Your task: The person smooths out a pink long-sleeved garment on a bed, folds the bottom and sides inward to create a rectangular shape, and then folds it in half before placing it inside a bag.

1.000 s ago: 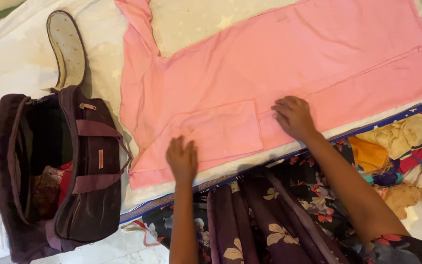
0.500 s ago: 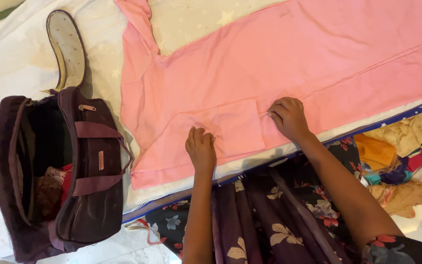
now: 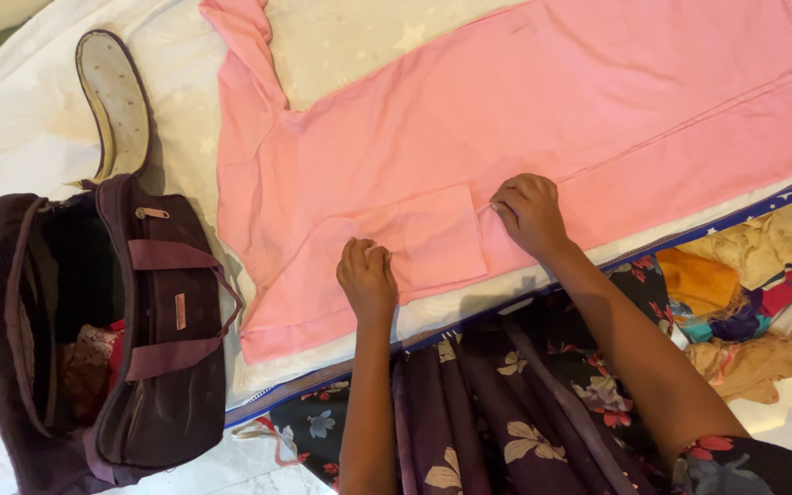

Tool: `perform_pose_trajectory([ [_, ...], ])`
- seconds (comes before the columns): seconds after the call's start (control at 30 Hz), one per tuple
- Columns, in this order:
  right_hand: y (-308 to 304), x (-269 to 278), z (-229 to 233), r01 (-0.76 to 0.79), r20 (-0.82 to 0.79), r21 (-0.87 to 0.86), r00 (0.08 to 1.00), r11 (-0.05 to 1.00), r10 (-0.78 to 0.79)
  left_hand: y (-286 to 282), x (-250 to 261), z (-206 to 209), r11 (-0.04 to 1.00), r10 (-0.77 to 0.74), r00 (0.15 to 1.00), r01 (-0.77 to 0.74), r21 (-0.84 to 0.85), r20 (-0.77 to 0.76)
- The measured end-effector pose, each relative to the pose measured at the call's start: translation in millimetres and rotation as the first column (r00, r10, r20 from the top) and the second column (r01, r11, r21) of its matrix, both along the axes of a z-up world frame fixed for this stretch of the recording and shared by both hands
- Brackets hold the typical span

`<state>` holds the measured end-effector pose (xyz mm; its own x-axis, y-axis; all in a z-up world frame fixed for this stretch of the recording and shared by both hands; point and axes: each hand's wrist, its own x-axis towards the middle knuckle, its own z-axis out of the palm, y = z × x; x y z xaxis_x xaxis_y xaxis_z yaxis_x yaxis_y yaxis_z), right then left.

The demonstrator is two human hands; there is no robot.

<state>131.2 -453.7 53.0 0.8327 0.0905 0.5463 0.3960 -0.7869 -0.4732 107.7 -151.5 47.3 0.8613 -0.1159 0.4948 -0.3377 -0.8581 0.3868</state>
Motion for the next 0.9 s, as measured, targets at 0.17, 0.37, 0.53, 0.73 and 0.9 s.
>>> perform_pose_trajectory([
  [0.17, -1, 3, -6, 0.018, -0.017, -0.019, 1.0, 1.0, -0.018, 0, 2, -3, 1.0, -0.002, 1.0, 0.002, 0.026, 0.013],
  [0.37, -43, 5, -11, -0.004, -0.122, -0.061, 0.993, 0.998, -0.004, 27, -19, -12, 0.998, -0.043, 0.999, 0.042, 0.049, 0.029],
  [0.53, -118, -5, 5, 0.078, -0.16, -0.237, 0.98, 0.968, -0.118, 112, -59, -32, 0.977, 0.188, 0.97, -0.2, 0.068, 0.157],
  [0.73, -137, -3, 2, 0.088, -0.175, -0.228, 0.976, 0.97, -0.13, 208, -127, -89, 0.613, 0.79, 0.611, -0.79, -0.026, 0.044],
  [0.9, -137, 3, 1, 0.059, -0.165, -0.195, 0.982, 0.979, -0.092, 233, -136, -105, 0.641, 0.758, 0.652, -0.741, -0.201, 0.016],
])
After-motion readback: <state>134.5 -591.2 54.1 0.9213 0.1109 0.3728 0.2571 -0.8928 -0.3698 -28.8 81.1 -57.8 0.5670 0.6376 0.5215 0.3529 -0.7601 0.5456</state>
